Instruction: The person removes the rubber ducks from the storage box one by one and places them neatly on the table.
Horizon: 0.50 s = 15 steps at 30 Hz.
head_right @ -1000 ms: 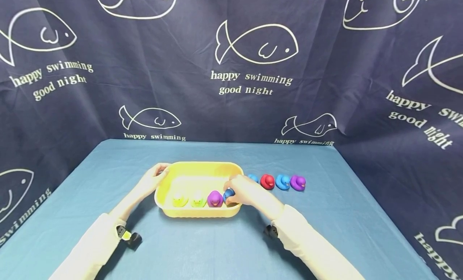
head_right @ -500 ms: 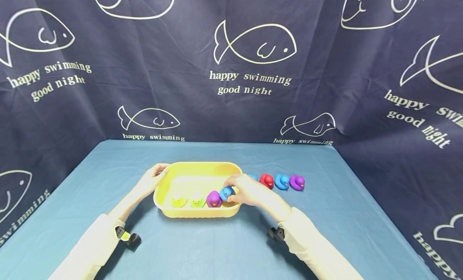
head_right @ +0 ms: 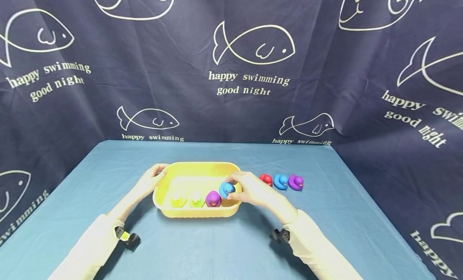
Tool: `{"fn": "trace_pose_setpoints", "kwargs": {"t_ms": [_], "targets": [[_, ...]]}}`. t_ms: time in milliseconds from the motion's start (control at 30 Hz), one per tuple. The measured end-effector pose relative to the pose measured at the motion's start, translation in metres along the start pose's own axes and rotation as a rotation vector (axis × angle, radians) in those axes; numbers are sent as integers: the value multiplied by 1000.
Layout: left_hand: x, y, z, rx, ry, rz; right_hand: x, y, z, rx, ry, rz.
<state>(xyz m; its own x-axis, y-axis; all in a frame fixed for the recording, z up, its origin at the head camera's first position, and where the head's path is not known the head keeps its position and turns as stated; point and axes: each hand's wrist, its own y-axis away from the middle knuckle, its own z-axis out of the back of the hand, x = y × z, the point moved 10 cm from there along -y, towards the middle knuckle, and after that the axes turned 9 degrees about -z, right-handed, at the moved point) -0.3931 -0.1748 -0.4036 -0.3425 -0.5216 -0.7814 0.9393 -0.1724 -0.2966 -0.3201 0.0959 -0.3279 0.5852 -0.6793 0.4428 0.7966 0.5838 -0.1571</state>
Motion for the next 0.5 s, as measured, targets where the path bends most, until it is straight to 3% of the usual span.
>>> {"fn": "trace_pose_setpoints", "kwargs": {"t_ms": [233,500], "targets": [[1,0,1,-7,0,3,3,6,13,-85,-36,71],[1,0,0,-6,0,3,0,12,25,-148,-17,96]]}}
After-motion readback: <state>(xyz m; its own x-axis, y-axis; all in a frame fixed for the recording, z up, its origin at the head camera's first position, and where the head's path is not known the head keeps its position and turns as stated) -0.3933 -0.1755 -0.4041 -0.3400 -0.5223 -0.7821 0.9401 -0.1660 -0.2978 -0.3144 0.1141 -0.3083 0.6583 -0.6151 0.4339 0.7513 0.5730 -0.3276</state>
